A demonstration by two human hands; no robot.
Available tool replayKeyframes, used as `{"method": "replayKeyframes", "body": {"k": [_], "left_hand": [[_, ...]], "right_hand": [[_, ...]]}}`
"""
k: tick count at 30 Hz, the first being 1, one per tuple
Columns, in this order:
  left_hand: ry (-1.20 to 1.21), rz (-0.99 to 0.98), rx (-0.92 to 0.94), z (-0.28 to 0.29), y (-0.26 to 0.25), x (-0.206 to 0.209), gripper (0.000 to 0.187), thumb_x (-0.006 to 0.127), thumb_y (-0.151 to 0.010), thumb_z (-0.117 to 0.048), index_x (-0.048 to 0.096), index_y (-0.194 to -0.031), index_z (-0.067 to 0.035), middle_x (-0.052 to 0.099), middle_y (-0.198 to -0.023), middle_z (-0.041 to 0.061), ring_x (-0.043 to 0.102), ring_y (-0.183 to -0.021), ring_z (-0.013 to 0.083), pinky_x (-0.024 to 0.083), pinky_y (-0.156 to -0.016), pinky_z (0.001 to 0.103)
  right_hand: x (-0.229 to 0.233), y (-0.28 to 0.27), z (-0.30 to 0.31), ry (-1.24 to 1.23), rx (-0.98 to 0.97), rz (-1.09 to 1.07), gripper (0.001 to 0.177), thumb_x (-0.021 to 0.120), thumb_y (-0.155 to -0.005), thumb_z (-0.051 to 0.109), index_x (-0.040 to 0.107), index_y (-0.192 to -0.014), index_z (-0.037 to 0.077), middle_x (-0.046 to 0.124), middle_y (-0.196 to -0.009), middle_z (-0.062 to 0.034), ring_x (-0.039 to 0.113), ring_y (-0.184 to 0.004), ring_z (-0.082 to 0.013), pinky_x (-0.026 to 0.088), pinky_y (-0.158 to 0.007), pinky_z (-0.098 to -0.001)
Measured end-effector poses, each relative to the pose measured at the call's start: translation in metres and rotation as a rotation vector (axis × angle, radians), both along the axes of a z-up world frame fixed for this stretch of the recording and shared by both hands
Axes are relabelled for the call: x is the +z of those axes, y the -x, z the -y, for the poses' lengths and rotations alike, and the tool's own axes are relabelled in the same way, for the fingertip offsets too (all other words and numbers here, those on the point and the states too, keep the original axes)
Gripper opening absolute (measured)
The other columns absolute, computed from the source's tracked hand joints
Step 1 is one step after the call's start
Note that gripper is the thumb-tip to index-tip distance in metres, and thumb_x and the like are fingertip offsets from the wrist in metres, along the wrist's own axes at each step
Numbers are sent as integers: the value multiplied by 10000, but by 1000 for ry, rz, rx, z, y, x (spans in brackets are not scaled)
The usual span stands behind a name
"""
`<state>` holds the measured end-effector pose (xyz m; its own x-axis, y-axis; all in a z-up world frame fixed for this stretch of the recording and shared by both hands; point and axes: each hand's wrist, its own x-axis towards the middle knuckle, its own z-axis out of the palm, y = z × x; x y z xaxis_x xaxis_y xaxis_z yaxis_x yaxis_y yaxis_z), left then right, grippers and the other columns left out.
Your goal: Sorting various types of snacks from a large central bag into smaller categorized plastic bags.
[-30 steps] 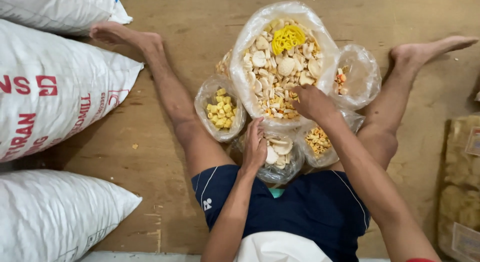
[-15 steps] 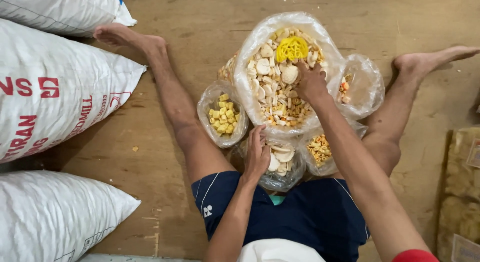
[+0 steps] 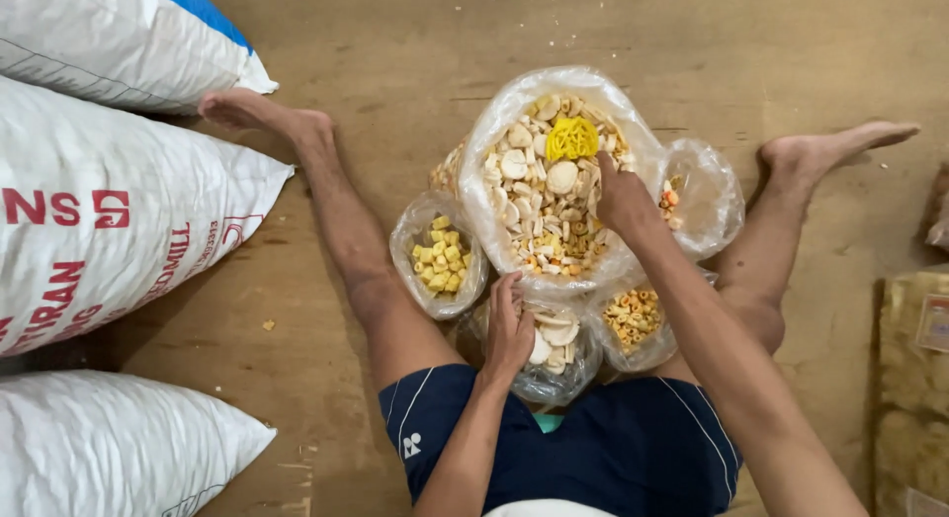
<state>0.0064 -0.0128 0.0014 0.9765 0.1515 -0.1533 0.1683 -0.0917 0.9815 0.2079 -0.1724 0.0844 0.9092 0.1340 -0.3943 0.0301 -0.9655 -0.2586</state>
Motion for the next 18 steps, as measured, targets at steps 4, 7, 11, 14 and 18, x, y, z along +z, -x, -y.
{"method": "replayKeyframes", "body": {"k": [4, 7, 11, 14, 18], "left_hand": [[-26, 22, -5, 0, 1, 2, 674, 491, -780, 79, 418, -1443, -20, 414, -1370, 206, 541, -1223, 362, 508, -1099, 395], [-21, 12, -2, 1, -3, 1, 662, 485, -787, 77, 413, -1440, -11, 418, -1352, 203, 548, -1210, 357, 514, -1099, 389], [-42, 25, -4, 0, 0, 1, 675, 508, -788, 74, 409, -1449, -24, 405, -1378, 216, 542, -1216, 374, 522, -1091, 397], [-40, 2, -13, 0, 1, 2, 681, 515, -796, 62, 401, -1461, -34, 397, -1393, 215, 525, -1241, 391, 510, -1105, 409], [-18, -19, -18, 0, -1, 0, 658, 498, -826, 50, 392, -1469, -38, 391, -1399, 207, 514, -1270, 379, 497, -1125, 402]], "right_hand": [[-43, -6, 2, 96, 27, 10, 782, 638, -856, 4, 323, -1572, 44, 639, -1107, -398, 663, -1050, -558, 593, -815, -597], [-53, -7, -3, 124, 70, 97, 669, 597, -877, -61, 375, -1508, -53, 625, -1102, -393, 646, -1053, -565, 595, -811, -597], [-68, -7, 11, 113, 108, 208, 472, 603, -877, -13, 470, -1327, -69, 636, -1047, -349, 668, -991, -540, 611, -759, -572], [-59, -3, 15, 59, 95, 178, 479, 600, -856, -11, 490, -1321, -47, 653, -1053, -351, 692, -947, -542, 608, -742, -577], [-54, -25, 17, -161, 237, 397, 704, 754, -767, -83, 482, -1415, -56, 626, -1123, -371, 656, -1037, -567, 573, -828, -637]]}}
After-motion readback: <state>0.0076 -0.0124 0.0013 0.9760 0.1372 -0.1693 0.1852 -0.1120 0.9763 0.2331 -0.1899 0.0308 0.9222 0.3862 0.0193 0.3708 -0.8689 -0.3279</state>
